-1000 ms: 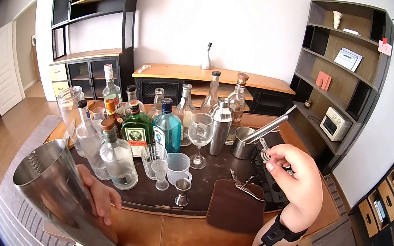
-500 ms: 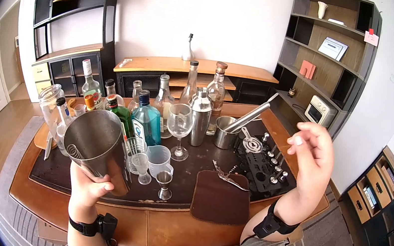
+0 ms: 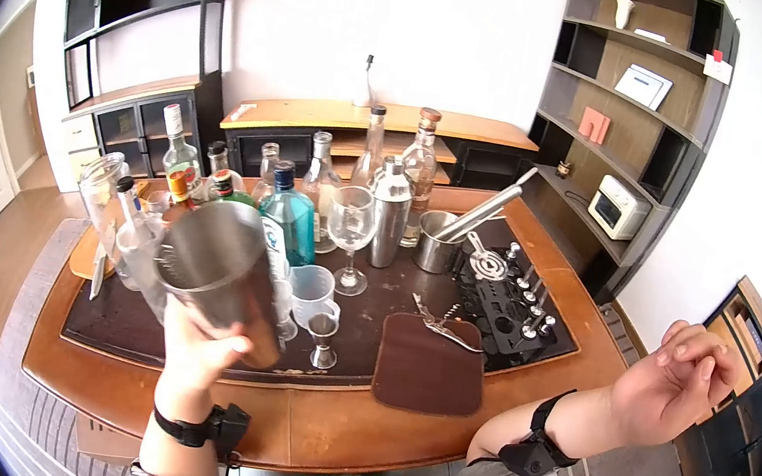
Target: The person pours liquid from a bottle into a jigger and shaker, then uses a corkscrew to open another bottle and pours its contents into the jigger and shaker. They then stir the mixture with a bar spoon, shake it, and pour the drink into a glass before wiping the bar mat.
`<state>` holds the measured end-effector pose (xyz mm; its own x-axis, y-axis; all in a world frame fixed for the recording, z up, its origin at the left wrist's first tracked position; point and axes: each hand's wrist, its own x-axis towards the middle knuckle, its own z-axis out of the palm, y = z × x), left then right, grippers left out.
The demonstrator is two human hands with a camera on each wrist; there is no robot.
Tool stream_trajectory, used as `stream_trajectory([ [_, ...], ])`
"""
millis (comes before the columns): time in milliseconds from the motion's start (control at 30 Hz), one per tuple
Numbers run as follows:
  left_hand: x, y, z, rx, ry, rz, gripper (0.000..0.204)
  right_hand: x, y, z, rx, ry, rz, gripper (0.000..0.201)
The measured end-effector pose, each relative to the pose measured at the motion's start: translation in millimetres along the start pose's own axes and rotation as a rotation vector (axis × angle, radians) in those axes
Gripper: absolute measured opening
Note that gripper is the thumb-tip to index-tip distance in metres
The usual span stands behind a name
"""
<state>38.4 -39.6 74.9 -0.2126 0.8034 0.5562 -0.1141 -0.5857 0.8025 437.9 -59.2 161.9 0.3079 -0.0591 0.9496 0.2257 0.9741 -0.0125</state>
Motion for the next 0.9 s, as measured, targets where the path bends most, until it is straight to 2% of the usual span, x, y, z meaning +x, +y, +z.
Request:
stream_trajectory([
  [33, -4, -13, -3, 0.054, -0.057, -0.040, 0.096, -2, 1, 11, 0.016, -0.085, 0.037, 0.016],
  [67, -1, -7, 7, 0.107, -0.197, -0.059, 0.097, -4, 2, 24, 0.038, -0.174, 0.071, 0.017],
  [100, -2, -16, 6, 0.168, -0.320, -0.087, 0.099, -12, -2, 39, 0.061, -0.255, 0.231, 0.021],
  [133, -1, -3, 24, 0.063, -0.361, -0.089, 0.100, -18, -3, 52, 0.078, -0.419, 0.327, 0.029],
  [167, -2, -7, 19, 0.274, -0.405, -0.059, 0.102, -19, -2, 63, 0.031, -0.688, 0.351, 0.037],
  [200, -5, -16, 17, 0.314, -0.434, -0.042, 0.103, -8, -9, 79, -0.016, -1.019, 0.411, 0.048],
  [233, -6, -18, 18, 0.308, -0.465, -0.066, 0.103, -6, -11, 91, -0.153, -1.285, 0.317, 0.050],
  [267, -7, -18, 20, 0.299, -0.499, -0.090, 0.103, -16, -6, 100, -0.143, -1.392, 0.241, 0.054],
  [333, -11, -14, 24, 0.427, -0.517, -0.025, 0.103, -27, -5, 114, -0.107, -1.460, 0.278, 0.057],
  [367, -11, -12, 25, 0.451, -0.564, -0.045, 0.103, -36, -1, 119, -0.100, -1.421, 0.269, 0.057],
  [400, -13, -15, 25, 0.568, -0.573, 0.137, 0.102, -40, 1, 124, -0.079, -1.421, 0.275, 0.056],
  [467, -16, -24, 28, 0.596, -0.593, 0.209, 0.103, -46, 0, 133, -0.040, -1.423, 0.292, 0.055],
  [500, -19, -25, 28, 0.591, -0.575, 0.225, 0.104, -48, -4, 138, -0.064, -1.398, 0.330, 0.048],
  [600, -19, -20, 28, 0.431, -0.576, -0.038, 0.105, -56, -4, 144, -0.026, -1.285, 0.350, 0.043],
  [633, -19, -18, 27, 0.412, -0.584, -0.077, 0.105, -58, -5, 146, -0.004, -1.256, 0.419, 0.039],
  [733, -20, -17, 26, 0.443, -0.555, 0.072, 0.105, -62, -6, 148, 0.040, -1.181, 0.421, 0.041],
  [767, -19, -16, 24, 0.432, -0.599, 0.041, 0.106, -60, -10, 149, 0.029, -1.176, 0.428, 0.041],
  [900, -14, -8, 13, 0.273, -0.717, 0.113, 0.106, -61, -7, 145, 0.116, -1.066, 0.366, 0.046],
])
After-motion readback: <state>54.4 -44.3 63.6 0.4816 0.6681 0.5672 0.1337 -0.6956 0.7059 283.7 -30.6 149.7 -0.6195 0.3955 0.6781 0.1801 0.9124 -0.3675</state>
